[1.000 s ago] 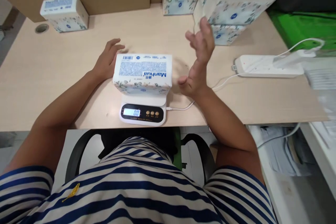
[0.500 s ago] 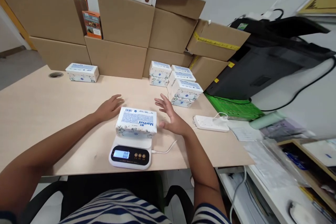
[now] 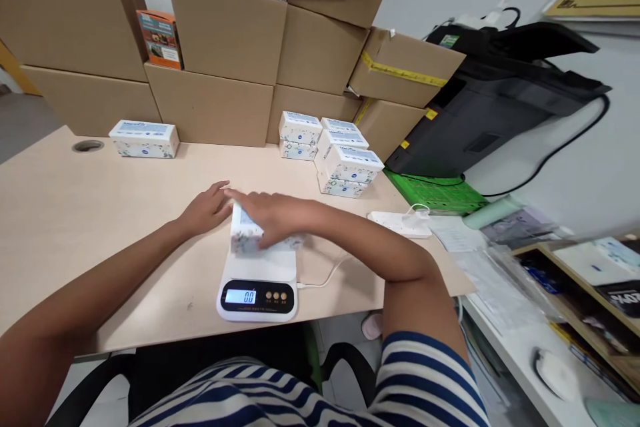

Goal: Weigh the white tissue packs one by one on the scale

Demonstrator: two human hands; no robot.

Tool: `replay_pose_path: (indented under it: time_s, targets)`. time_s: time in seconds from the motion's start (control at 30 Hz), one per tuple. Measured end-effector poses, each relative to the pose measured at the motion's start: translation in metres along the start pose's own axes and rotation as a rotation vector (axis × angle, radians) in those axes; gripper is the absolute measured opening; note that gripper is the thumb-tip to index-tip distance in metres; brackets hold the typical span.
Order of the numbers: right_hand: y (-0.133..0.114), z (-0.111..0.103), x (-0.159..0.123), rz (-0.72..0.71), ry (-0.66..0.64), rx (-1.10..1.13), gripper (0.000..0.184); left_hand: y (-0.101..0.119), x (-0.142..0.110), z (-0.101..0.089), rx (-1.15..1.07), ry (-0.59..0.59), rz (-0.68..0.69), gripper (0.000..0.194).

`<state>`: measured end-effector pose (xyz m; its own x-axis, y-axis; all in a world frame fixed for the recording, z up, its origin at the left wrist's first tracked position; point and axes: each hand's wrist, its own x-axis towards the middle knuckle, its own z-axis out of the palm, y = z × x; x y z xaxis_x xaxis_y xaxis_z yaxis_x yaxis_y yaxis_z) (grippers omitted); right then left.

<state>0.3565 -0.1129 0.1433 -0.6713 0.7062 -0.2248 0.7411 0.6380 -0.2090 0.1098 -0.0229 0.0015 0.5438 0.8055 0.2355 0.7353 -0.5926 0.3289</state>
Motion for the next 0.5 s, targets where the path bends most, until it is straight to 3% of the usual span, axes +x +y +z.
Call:
replay_pose_path:
  time_s: [0.13,0.23,0.33,0.5]
  targets:
    - [0.062,-0.035,0.037,0.165,0.241,-0.154,0.125,-0.002,0.001,0.002,-0.014,0.003,-0.009,0.054]
    - [0.114,-0.049,0.065,0.362,0.267,-0.224,0.126,-0.005,0.003,0.005,-0.061,0.016,-0.011,0.051]
    - [0.145,-0.040,0.085,0.517,0.170,-0.203,0.127,-0.010,0.005,0.007,-0.125,0.021,-0.024,0.052]
    - [0.164,-0.011,0.107,0.674,0.086,-0.185,0.116,-0.015,0.009,0.011,-0.306,0.067,-0.066,0.053]
